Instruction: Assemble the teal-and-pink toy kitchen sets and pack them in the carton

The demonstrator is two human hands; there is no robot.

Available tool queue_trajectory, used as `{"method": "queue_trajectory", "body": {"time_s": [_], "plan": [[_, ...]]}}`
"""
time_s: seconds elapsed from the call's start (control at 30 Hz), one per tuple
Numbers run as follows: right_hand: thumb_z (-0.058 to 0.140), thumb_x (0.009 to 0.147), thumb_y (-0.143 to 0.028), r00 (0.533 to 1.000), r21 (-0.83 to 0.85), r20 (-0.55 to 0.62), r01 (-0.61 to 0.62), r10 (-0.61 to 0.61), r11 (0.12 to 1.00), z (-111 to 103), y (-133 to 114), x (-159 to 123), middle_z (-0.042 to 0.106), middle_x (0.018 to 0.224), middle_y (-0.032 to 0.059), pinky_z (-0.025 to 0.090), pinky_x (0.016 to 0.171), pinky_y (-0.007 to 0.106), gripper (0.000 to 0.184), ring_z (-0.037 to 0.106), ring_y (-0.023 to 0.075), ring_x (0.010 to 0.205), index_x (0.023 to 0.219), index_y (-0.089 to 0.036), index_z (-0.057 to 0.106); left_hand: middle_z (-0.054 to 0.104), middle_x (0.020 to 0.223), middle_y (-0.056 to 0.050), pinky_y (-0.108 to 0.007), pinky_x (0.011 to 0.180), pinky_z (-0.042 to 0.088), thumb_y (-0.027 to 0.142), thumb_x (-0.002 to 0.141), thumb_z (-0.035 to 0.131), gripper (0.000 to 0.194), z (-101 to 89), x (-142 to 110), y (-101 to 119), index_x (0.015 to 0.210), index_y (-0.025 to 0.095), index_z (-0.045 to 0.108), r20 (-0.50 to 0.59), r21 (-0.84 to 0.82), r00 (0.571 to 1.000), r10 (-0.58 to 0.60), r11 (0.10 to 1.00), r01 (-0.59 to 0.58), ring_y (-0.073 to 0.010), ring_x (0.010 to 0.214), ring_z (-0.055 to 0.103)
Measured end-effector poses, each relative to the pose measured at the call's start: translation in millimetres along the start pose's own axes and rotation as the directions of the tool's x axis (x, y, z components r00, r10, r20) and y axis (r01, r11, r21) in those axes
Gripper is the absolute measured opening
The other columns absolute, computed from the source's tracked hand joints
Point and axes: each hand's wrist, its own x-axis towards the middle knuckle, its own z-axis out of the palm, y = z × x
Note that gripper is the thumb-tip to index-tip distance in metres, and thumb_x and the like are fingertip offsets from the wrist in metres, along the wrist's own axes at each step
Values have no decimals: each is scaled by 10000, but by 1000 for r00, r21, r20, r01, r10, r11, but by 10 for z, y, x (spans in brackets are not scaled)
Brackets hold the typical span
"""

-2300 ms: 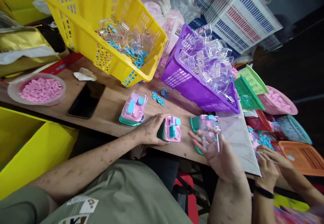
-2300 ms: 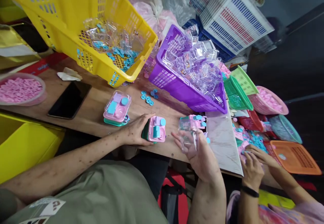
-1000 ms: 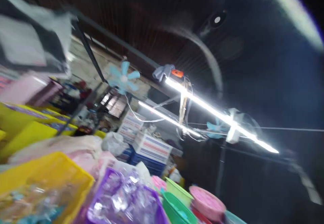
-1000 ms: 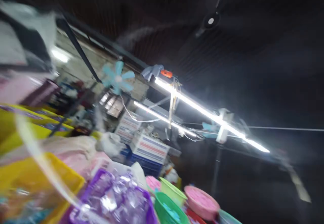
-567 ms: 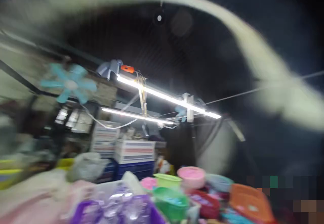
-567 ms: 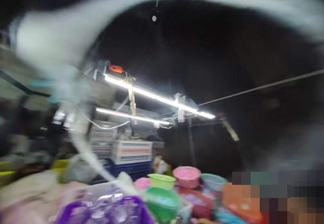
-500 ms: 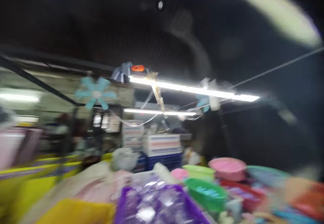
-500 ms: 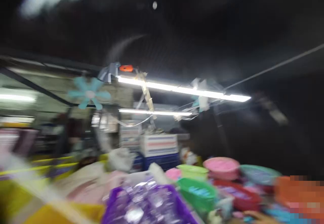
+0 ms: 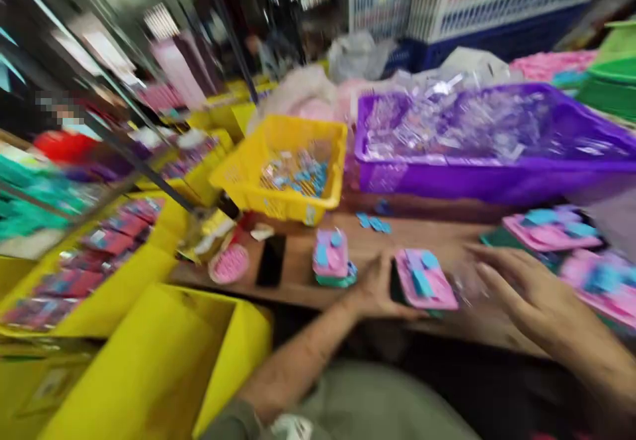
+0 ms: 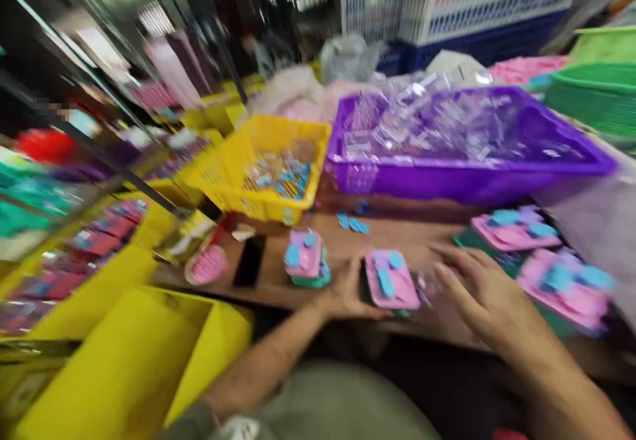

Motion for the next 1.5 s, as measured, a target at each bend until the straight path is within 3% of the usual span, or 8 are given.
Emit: {"method": "queue_trajectory", "body": {"time_s": [0.03,0.13,0.23,0.33,0.53,0.9,1.27,1.5], "plan": [[635,1027,-813,997,-33,79,-4,6,999,-93,71,-2,842,1093,178,616,872,594,528,817,397,1004,1138,-346,854,614,1593,-209,-683,1340,442,531,529,1126,1345,58,-1,-87,1650,258,435,-21,14,1000,19,1000,-19,-477,1537,576],[548,1125,-662,998,-3,54,-25,25,1000,-179,2,67,805,1293,192,615,1014,560,515,779,368,1169,1364,-263,769,568,1641,-246,-692,1343,421,562,620,1080,1350,100,-25,-270,1690,211,337,-4,29,998,70,997,-70,-474,1563,554],[494,1170,-521,990,48,137,37,-44,998,-4,-313,153,745,1367,159,602,1104,550,464,741,325,1234,1481,-233,685,439,1740,-301,-700,1366,367,578,684,1048,1398,65,-40,-365,1735,176,219,3,39,989,148,988,-148,-484,1644,456],[513,1167,-470,955,39,268,122,-128,992,210,-569,196,721,1424,157,580,1172,556,472,698,324,1329,1557,-230,625,412,1757,-304,-701,1365,367,543,709,1034,1360,56,-33,-390,1734,176,220,2,48,977,215,975,-215,-485,1659,435],[570,1122,-444,887,-64,429,218,-170,974,330,-542,230,696,1444,177,565,1213,592,506,679,351,1380,1569,-218,645,458,1733,-267,-701,1341,416,528,742,1008,1255,65,5,-386,1709,194,281,-7,41,956,293,955,-293,-481,1617,494],[638,1077,-397,855,-151,481,297,-193,943,235,-654,283,729,1412,154,607,1175,586,464,718,351,1332,1513,-259,718,545,1661,-219,-653,1297,482,480,711,1020,1188,121,-21,-365,1662,237,351,-80,75,954,289,956,-284,-442,1559,566],[690,1052,-360,852,-201,476,345,-217,917,279,-748,205,702,1466,132,565,1193,646,537,689,387,1353,1586,-330,639,607,1579,-201,-627,1269,505,452,712,1034,1141,105,-19,-349,1630,228,394,-89,46,945,315,949,-312,-435,1507,603],[711,1031,-353,862,-221,469,327,-195,919,266,-757,197,727,1420,137,606,1150,615,497,716,375,1307,1525,-303,700,593,1590,-215,-645,1260,502,502,727,1023,1104,161,-23,-336,1596,233,397,-80,103,955,286,955,-278,-450,1506,600]]}}
